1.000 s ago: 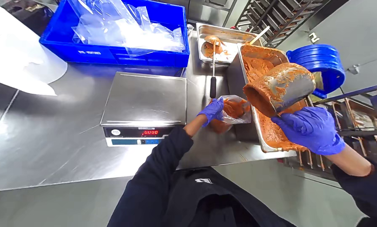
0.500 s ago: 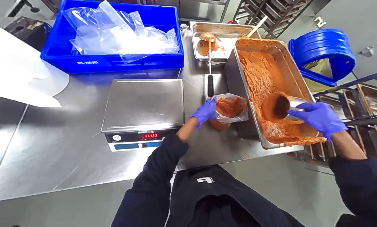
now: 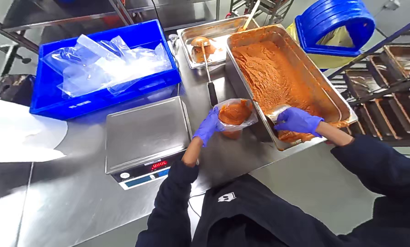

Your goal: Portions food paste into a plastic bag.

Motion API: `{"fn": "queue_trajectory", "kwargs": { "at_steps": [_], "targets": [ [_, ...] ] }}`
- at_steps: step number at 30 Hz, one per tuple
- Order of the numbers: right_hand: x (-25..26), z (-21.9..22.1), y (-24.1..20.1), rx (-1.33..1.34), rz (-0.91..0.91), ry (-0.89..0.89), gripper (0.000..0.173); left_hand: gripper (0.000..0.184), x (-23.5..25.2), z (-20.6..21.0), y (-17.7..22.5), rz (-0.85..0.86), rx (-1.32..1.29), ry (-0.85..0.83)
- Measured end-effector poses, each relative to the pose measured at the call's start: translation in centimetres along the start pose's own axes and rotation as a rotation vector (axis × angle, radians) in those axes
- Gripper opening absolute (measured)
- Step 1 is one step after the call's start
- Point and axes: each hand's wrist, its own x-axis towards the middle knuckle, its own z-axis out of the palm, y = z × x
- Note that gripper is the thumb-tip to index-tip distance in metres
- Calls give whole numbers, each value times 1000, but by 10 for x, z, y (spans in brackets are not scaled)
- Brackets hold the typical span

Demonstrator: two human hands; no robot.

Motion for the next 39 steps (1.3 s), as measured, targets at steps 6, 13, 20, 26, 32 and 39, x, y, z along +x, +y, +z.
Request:
{"fn": "queue_trajectory", "kwargs": {
  "at_steps": [6, 13, 20, 26, 32, 39],
  "targets": [
    [-33, -10, 19, 620, 279, 404, 10, 60, -3, -1, 2, 14, 72, 6],
    [-63, -21, 33, 928, 20, 867, 18, 57, -5, 1, 9, 89, 211, -29],
    [-97, -40, -35, 143, -387, 951, 29, 74, -9, -1, 16, 237, 649, -85],
    [-51, -29, -72, -615, -883, 921, 38, 72, -15, -2, 21, 262, 673, -85],
    [-45, -32, -78, -551, -904, 887, 37, 73, -16, -3, 21, 300, 771, -95],
    [-53, -45, -56, 610, -376, 816, 17, 72, -14, -4, 19, 299, 760, -116]
  ]
}}
